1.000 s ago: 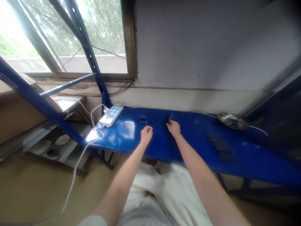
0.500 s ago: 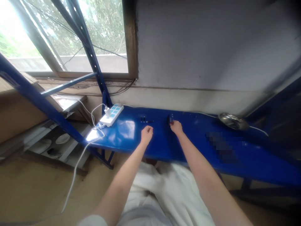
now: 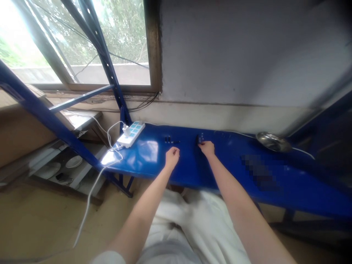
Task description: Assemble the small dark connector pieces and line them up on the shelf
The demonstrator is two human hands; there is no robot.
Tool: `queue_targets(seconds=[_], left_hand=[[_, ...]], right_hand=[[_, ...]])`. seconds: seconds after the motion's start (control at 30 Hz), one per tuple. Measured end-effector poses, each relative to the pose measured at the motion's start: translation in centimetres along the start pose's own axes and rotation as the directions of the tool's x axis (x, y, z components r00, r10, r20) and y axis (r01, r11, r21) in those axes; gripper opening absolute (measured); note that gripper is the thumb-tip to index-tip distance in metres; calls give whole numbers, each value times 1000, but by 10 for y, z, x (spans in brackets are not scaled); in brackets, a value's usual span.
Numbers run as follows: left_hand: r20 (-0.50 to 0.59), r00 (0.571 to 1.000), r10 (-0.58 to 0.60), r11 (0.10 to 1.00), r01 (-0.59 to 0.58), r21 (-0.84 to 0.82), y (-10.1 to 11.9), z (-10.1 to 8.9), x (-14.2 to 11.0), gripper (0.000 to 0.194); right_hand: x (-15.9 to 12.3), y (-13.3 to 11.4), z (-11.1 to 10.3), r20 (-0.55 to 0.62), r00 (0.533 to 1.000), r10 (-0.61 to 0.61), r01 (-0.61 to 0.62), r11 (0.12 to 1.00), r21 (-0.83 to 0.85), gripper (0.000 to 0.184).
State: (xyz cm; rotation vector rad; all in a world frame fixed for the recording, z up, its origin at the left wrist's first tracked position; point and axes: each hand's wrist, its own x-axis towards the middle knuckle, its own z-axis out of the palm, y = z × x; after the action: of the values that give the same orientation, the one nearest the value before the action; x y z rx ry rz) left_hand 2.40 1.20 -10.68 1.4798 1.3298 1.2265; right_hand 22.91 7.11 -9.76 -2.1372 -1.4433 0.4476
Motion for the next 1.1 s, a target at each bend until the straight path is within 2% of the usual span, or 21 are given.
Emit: queue_targets(seconds=[0.13,0.23,0.33,0.43,0.47,0.53,0.6,0.7,0.8,0.93,1.0,1.1], left_hand=[[20,1000,12,1000,-13,28,0,1,0,18],[30,999,33,996,-35,78,0,2,1,19],[42,996,77,985,-82,154,0,3,0,18],[92,983,162,946,-181,269,0,6,-3,16],[116,973,197,922,-224,315,0,7,-5,17],[166,950,265,864,-310,396,1,11,-8,20],[208,931,301,812,-364,456,3,15,-9,29],[220,932,288,745,-363,560,8,19,-1,44],[211,940,268,631,-336,699,14,20,17,51],[285,935,212,483,-354,801,20,23,44,53],[293,942,164,483,-335,809,20,26,55,51],[252,965,77,553,-252,794,19,34,66,43]], right_hand=[[4,2,-6,73,997,-39,38,999,14,29],[-6,2,-11,59,998,5,-11,994,112,34],[-34,-2,-9,-119,992,50,-11,953,303,33],[-67,-9,-2,-398,915,58,141,881,452,34],[-76,-11,0,-458,887,52,194,859,473,33],[-89,-14,4,-505,863,25,253,843,475,30],[-95,-15,6,-510,860,-12,279,848,451,28],[-95,-14,9,-493,867,-66,304,854,421,27],[-94,-11,11,-471,876,-103,325,847,420,27],[-94,-10,13,-475,872,-117,347,833,431,27],[-95,-10,13,-469,875,-121,349,829,437,28],[-94,-10,13,-457,881,-124,343,832,436,28]])
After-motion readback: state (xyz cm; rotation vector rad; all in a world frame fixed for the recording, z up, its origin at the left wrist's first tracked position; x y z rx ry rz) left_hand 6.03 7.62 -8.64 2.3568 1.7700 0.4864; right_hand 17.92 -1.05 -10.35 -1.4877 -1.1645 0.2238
